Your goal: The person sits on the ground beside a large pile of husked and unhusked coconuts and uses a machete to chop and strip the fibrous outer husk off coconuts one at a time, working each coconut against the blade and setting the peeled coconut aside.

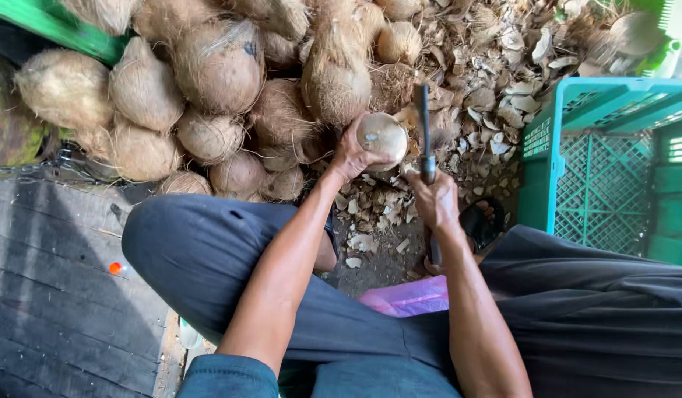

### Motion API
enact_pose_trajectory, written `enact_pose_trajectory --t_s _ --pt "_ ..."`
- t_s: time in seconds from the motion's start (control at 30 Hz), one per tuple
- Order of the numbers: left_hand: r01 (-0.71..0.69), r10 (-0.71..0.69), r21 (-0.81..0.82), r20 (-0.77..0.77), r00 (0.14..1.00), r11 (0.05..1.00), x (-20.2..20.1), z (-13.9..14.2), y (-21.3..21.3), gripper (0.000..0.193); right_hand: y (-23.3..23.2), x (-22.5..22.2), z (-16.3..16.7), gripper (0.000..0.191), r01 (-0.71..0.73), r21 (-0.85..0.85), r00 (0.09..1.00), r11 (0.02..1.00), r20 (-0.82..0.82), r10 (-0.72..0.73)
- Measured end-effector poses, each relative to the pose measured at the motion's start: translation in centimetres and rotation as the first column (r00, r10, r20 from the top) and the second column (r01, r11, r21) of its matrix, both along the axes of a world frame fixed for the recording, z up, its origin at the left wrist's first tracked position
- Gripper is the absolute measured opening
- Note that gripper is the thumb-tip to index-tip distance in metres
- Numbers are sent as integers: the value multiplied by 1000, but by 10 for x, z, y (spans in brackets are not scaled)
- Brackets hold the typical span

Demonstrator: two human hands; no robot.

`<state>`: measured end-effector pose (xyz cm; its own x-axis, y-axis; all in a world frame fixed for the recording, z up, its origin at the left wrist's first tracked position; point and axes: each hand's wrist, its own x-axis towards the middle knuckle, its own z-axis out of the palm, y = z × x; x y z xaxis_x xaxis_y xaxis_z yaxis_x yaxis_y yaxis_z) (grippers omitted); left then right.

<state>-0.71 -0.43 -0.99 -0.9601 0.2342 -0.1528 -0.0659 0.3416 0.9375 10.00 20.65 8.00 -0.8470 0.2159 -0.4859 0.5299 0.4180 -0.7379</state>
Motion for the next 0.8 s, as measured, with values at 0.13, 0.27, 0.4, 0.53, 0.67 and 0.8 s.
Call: enact_pose_trajectory --t_s 0.13,0.27,0.4,0.53,0.67,0.8 --pt "22 -19 40 -74 997 999 8 16 1 134 10 -4 7 41 63 -9 996 998 63 -63" --pt "66 -70 -33 -136 988 997 20 32 11 125 9 -4 9 36 157 -156 987 975 47 -152" --pt "137 -202 -219 -307 930 966 24 39 28 131 6 -4 7 37 122 -59 991 991 56 -119" --pt "151 -212 -183 -376 902 971 25 42 44 135 14 -2 6 28 185 -208 982 961 9 -187" --pt "135 -183 -147 -392 902 980 26 57 55 127 24 0 8 23 298 -390 944 871 -16 -330" --pt "78 -97 -67 -367 925 995 22 83 62 120 30 -2 12 31 340 -556 906 758 -24 -423"
